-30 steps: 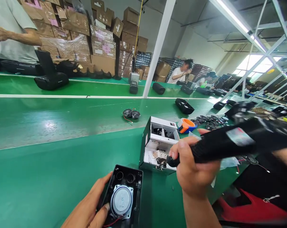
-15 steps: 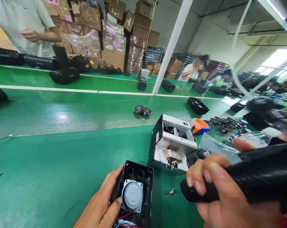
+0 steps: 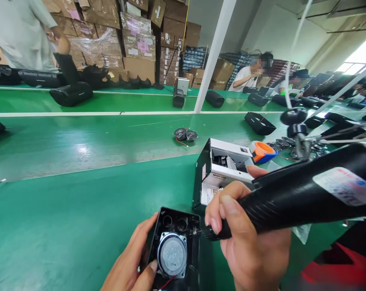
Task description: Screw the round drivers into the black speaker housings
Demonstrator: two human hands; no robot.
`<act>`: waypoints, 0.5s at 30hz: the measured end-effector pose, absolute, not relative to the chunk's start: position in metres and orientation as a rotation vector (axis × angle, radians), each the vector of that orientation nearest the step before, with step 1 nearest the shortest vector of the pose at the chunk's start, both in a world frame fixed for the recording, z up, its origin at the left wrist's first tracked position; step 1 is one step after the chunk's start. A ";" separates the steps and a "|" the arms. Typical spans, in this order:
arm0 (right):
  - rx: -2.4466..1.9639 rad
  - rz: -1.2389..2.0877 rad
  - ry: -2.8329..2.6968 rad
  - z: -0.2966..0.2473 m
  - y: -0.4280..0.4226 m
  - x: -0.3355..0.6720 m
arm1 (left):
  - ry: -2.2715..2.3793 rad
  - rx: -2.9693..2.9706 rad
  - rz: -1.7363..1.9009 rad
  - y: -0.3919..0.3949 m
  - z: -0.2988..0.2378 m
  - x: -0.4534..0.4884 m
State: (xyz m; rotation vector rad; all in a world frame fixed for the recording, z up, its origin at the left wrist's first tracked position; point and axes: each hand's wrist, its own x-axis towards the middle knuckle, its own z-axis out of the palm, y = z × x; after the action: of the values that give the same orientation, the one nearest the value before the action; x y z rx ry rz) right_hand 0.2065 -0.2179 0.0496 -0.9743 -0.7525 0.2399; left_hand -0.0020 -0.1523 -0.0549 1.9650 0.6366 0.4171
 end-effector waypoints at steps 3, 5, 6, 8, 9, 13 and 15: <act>-0.996 0.283 -0.779 0.041 -0.217 0.207 | 0.662 1.947 0.398 -0.154 -0.048 0.002; -0.988 0.316 -0.794 0.037 -0.216 0.207 | 0.708 1.917 0.337 -0.155 -0.043 0.005; -0.982 0.332 -0.798 0.034 -0.215 0.208 | 0.722 1.906 0.311 -0.155 -0.040 0.006; -0.981 0.351 -0.814 0.030 -0.215 0.208 | 0.728 1.906 0.286 -0.155 -0.036 0.007; -0.985 0.357 -0.829 0.028 -0.215 0.209 | 0.719 1.917 0.282 -0.154 -0.035 0.007; -1.004 0.372 -0.875 0.022 -0.215 0.213 | 0.700 1.968 0.252 -0.151 -0.033 0.004; -1.009 0.379 -0.884 0.021 -0.215 0.214 | 0.694 1.970 0.234 -0.150 -0.034 0.003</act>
State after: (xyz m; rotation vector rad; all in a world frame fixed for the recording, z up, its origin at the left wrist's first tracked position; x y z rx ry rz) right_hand 0.2142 -0.2149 0.0206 -1.0089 -0.8842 0.3794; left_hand 0.0027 -0.1503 -0.0336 1.9699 0.6940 0.2340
